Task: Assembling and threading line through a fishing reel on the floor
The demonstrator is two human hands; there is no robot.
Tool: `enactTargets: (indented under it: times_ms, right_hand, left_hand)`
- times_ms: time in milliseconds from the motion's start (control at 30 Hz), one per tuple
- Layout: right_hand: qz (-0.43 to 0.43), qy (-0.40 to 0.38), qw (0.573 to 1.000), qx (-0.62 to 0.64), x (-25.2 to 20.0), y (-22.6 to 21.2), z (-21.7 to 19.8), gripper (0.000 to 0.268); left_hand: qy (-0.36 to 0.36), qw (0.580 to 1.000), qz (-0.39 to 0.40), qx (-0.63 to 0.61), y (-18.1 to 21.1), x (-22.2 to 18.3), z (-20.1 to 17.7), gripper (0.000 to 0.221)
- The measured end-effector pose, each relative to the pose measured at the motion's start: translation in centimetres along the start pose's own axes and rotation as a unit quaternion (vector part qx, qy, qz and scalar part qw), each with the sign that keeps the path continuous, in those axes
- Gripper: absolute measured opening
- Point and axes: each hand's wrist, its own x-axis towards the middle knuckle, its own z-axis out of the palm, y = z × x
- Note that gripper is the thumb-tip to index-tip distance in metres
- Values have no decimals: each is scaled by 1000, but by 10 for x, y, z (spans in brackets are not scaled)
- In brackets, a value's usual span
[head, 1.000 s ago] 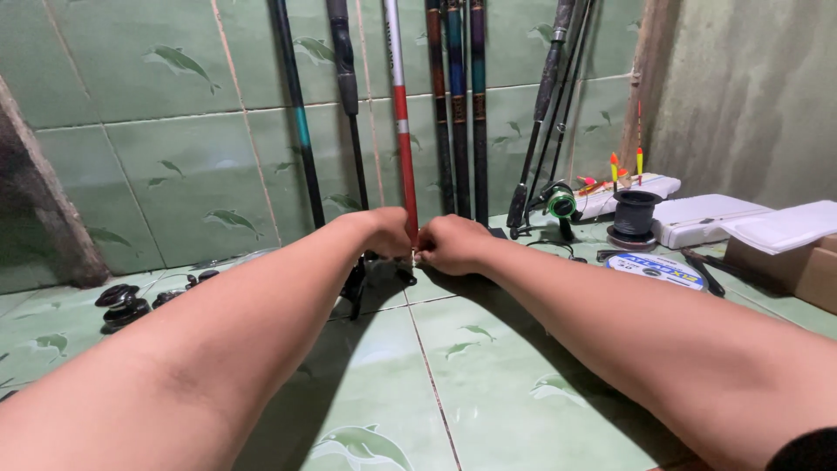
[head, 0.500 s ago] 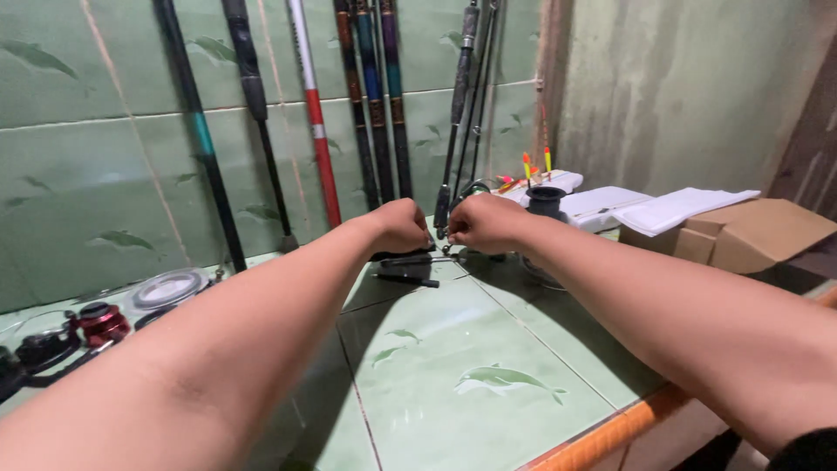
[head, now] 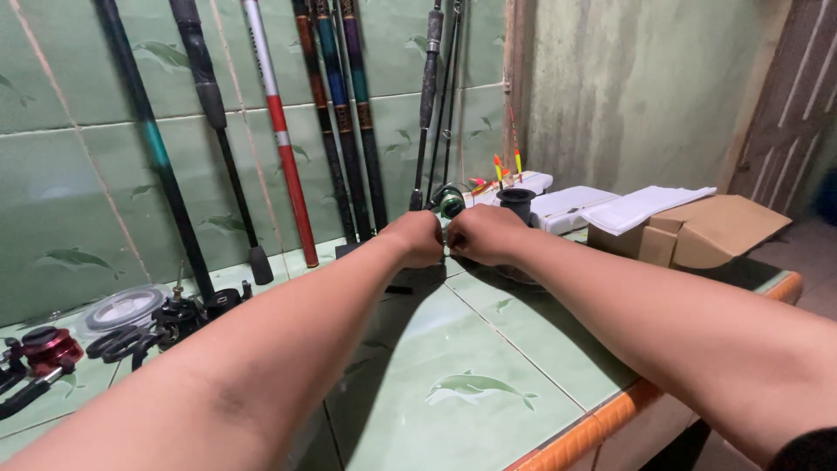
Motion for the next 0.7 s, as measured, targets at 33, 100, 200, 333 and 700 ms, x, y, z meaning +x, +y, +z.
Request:
enactTargets:
  times_ms: [33,100,200,333,700]
  right_hand:
    - [0,0,1000,0,1,-1,0,23]
    - [10,0,1000,-6,2,-2,1,22]
    - [2,12,1000,-8,1,-1,-1,21]
    - [-9,45,999,2,0,-9,-9,17]
    - [-115,39,981,150,2,-117,-30,19]
  left_hand:
    - [0,1000,0,0,2,-4,-1,26]
    - [-12,1000,-11,9,6,-11,-4,28]
    - [0,1000,-4,-14,-2,-2,2,26]
    - [1,1000,-18,4,-13,-6,-12,27]
    - [-66,992,-93,50,-101,-88,-95,26]
